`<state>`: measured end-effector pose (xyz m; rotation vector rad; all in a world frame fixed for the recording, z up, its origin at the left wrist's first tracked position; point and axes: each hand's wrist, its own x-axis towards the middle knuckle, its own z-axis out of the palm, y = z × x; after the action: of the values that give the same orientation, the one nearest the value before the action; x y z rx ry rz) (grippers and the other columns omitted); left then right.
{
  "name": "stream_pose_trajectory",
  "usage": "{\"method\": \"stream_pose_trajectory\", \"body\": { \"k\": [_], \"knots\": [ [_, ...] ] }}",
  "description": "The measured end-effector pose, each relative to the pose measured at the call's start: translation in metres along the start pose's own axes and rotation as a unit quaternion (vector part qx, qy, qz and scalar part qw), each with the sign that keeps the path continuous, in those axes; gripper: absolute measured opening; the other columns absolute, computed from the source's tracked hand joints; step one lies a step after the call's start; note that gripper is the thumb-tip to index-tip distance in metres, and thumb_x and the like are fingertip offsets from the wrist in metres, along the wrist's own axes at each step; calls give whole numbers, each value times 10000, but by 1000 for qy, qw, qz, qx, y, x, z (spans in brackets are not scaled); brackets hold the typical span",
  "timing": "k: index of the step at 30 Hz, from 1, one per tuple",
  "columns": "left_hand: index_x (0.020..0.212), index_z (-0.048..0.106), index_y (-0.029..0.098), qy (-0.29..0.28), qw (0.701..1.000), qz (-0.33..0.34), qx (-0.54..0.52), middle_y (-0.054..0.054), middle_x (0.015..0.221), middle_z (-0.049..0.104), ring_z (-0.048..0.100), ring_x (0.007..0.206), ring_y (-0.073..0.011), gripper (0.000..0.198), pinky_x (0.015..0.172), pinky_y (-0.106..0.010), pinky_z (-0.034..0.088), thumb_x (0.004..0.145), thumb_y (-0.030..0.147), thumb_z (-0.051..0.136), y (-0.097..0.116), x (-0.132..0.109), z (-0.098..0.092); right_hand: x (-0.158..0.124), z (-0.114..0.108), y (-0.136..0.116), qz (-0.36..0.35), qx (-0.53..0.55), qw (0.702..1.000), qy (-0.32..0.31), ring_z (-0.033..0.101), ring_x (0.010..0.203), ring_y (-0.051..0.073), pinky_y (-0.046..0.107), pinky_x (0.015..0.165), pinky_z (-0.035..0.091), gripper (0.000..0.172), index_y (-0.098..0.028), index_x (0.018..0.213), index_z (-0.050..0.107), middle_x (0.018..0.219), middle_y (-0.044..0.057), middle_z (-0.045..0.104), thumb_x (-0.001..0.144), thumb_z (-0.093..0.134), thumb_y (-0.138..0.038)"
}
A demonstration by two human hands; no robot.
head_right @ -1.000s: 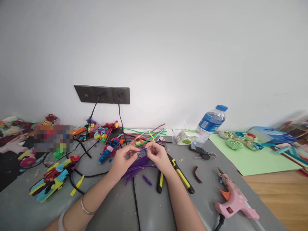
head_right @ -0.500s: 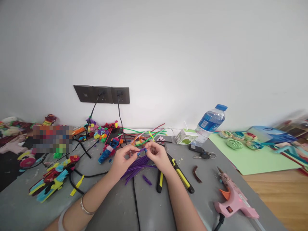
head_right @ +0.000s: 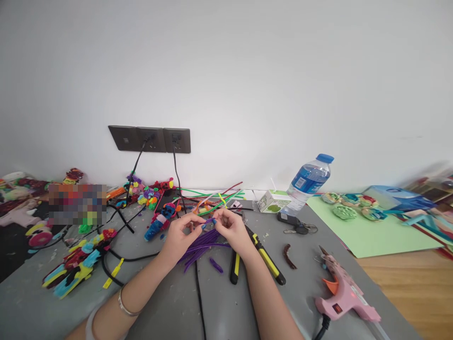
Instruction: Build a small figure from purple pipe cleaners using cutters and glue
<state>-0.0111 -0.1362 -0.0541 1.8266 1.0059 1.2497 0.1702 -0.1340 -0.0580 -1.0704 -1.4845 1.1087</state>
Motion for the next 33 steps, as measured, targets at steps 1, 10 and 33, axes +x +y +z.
{"method": "stream_pose_trajectory", "body": {
  "k": [1,10,33],
  "knots": [
    [886,711,182,-2,1000,-1,0,-42,810,708,615,700,-141,166,592,-233,437,809,152,568,0,0,0,0,0,0,0,-1,1000,0,393,560,111,241,531,308,156,-191,799,566,640,-33,460,776,649,-321],
    [877,709,182,0,1000,-4,0,-38,812,710,614,696,-140,154,594,-234,439,809,158,573,1,-1,-1,0,1,-2,1,-5,1000,0,389,558,116,243,527,305,186,-200,791,557,640,-30,461,773,655,-357],
    [876,710,179,-3,1000,-2,-4,-43,817,712,627,712,-145,164,590,-229,449,803,148,567,-2,-1,0,0,-1,0,-5,-7,1000,2,407,566,126,251,535,321,222,-204,812,566,648,-22,474,784,656,-405]
  ]
}}
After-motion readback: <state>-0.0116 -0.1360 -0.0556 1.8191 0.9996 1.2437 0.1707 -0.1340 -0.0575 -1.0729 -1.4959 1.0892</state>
